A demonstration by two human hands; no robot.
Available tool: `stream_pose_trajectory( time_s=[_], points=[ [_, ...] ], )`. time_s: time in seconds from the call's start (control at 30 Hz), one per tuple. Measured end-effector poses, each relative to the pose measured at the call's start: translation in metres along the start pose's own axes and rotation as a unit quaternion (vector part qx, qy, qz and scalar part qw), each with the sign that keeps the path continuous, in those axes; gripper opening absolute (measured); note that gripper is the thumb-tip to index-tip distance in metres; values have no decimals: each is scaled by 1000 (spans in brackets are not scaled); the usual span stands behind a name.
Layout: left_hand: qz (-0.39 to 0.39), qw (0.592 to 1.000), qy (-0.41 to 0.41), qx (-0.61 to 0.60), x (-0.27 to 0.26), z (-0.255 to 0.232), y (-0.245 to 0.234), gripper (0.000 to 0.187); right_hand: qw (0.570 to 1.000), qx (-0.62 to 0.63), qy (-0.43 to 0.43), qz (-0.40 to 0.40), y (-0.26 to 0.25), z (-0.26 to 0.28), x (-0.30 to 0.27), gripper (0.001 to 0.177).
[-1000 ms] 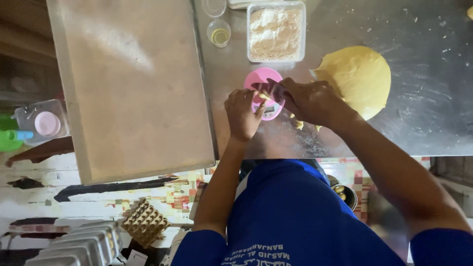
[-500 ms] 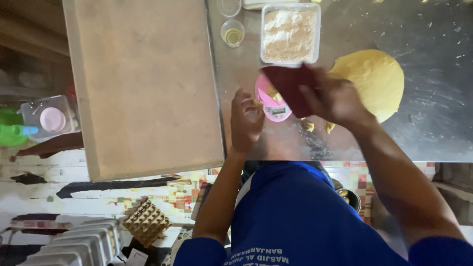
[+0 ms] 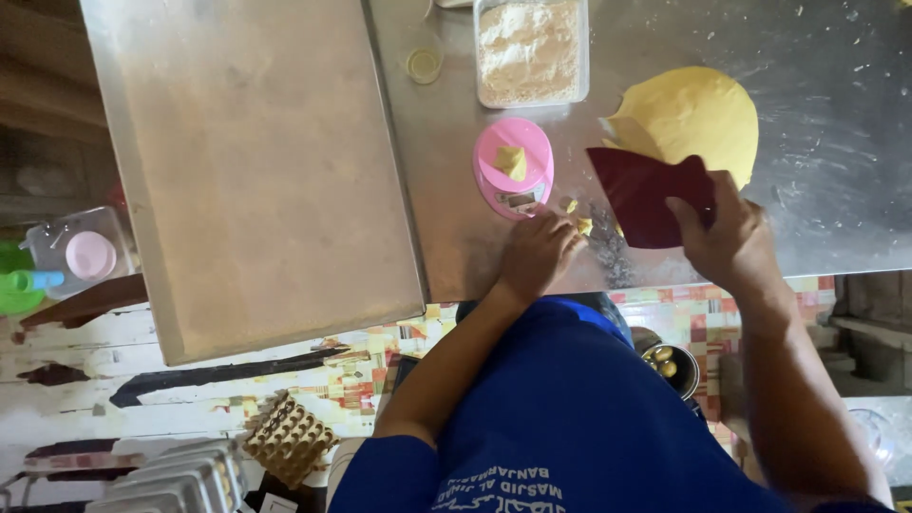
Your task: The person portions a large mass of dough into small, uniform pieces using a red dough scraper and a pink digital scale. Each piece is weighed and then placed onto a metal work surface.
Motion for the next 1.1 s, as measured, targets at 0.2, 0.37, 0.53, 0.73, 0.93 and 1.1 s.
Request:
stream_pose_trajectory(
  time_s=[0.2, 0.37, 0.53, 0.73, 0.93, 1.1],
  points=[
    [40, 997, -30, -64, -20, 1, -23, 43, 998, -5, -37, 58, 27, 40, 33, 29],
    [-68, 996, -35, 34, -47, 32, -23, 27, 990, -52, -130, 15, 28, 95, 60, 24],
    [-91, 990, -61, 93, -26, 59, -55, 23, 983, -57, -169, 50, 37, 113, 74, 23],
    [-33, 996, -81, -9, 28, 109, -33, 79, 993, -55, -108, 4, 29, 73, 61, 34],
    [-2, 992, -2, -127, 50, 122, -28, 14, 998, -59, 12, -19, 5, -6, 14, 33],
    [-46, 990, -114, -74, 61, 124, -54, 24, 993, -21, 105, -56, -36, -67, -21, 32]
  ],
)
Point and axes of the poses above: each hand's wrist, its own x-axis towards the middle knuckle, its own y-axis out of the palm, z = x × y, the point moved 9 cm from there along x, towards the middle knuckle, and after that the axes turned 9 degrees about x, right-handed, at the moved point
